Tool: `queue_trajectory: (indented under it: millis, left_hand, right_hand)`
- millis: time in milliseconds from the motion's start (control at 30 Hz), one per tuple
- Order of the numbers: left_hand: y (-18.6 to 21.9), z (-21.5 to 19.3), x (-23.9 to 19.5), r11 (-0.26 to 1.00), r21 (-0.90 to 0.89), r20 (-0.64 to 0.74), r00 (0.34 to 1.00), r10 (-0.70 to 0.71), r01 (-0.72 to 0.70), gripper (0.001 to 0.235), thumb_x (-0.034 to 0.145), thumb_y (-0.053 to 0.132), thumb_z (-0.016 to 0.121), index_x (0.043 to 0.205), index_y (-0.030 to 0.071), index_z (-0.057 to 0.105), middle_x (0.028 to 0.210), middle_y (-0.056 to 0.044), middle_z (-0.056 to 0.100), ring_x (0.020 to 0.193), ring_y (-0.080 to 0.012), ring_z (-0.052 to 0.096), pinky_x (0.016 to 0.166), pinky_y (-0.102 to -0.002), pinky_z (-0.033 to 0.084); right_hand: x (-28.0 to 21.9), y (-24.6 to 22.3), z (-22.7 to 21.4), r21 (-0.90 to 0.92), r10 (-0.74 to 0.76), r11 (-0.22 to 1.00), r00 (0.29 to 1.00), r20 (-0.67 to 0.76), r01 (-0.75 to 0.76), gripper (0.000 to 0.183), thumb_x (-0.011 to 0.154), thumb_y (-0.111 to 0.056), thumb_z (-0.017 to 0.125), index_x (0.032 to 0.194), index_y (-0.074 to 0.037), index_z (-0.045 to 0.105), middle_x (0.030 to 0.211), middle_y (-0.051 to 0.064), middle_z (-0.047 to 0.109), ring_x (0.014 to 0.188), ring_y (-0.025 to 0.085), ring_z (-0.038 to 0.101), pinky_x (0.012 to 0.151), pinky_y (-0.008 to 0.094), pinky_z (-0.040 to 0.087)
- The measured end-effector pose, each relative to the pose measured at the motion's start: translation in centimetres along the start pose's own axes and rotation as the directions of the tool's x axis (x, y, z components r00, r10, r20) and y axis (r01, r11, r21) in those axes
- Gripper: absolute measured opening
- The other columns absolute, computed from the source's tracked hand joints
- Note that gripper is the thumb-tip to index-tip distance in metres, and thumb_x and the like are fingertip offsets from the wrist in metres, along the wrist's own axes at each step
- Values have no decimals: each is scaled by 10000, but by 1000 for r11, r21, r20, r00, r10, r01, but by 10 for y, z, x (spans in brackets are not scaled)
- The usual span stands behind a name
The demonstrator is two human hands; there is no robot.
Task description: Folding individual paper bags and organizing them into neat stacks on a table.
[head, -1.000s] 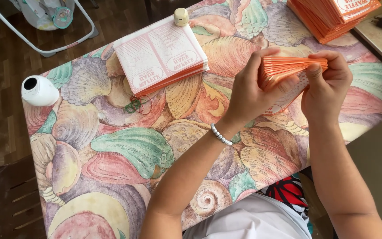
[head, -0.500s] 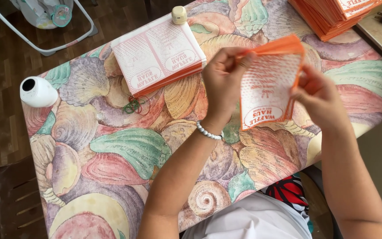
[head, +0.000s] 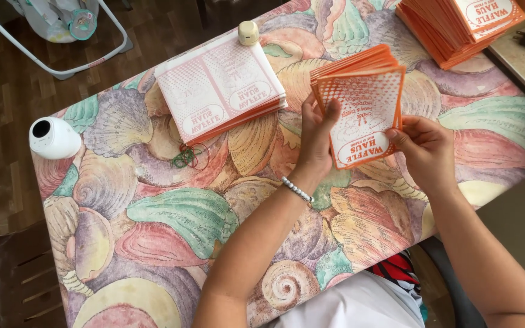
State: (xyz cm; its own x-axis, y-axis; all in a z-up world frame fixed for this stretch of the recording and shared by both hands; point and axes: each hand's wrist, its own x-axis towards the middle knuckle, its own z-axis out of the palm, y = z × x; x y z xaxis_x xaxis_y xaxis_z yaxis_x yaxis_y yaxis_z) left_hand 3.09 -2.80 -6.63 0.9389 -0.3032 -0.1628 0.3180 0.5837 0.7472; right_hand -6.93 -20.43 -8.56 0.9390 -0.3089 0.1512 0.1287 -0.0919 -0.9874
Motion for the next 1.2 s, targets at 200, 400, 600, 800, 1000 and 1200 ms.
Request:
queue_trajectory:
  millis: [200,400,600,800,1000,1200]
  left_hand:
    - [9,12,-3,988,-131,264,957,119,-87,470,767,151,876,1138,66,602,987,-82,721,896,-237,707,777,-392,593]
    - [-34,8,-5,866,275,267,899,348,-417,309,867,314,769,1022,86,630,821,-54,597,749,-189,609,702,-321,555]
    - [-39,16,-9,622,421,261,744,615,-661,254,721,246,781,859,112,615,693,-88,478,645,-232,576,614,-330,448]
    - [-42,15,-8,671,499,179,823,540,-549,244,723,286,771,782,130,592,592,-75,496,574,-162,557,534,-308,418]
    - [-35,21,2,797,435,130,905,406,-420,262,843,328,718,894,115,573,698,-57,611,622,-173,633,509,-280,506]
    - [-2,45,35,837,546,-173,983,65,40,423,760,365,768,999,22,698,960,-106,758,859,-223,733,635,-321,596]
  right_hand:
    - [16,16,-9,9,-87,996,995,-54,88,155,1028,39,662,1176,-1,638,1092,126,725,963,157,699,885,274,607]
    - [23,46,-9,-28,-114,992,980,164,121,342,1062,19,478,1388,-13,384,1142,183,603,995,234,590,794,376,529]
    - [25,85,-21,275,-17,961,986,166,-30,553,916,-101,404,1459,-76,302,928,145,475,351,111,391,295,212,362]
    - [29,72,-19,155,9,987,974,228,-46,557,943,-23,329,1494,-105,326,981,170,520,367,129,423,271,240,355]
    - [31,38,-14,-176,-9,983,968,250,55,510,992,24,397,1500,5,350,1113,182,570,866,197,505,636,376,486]
    - [102,-9,-32,-266,246,946,947,207,-187,317,963,5,508,1279,7,478,1077,118,536,908,244,602,705,395,565]
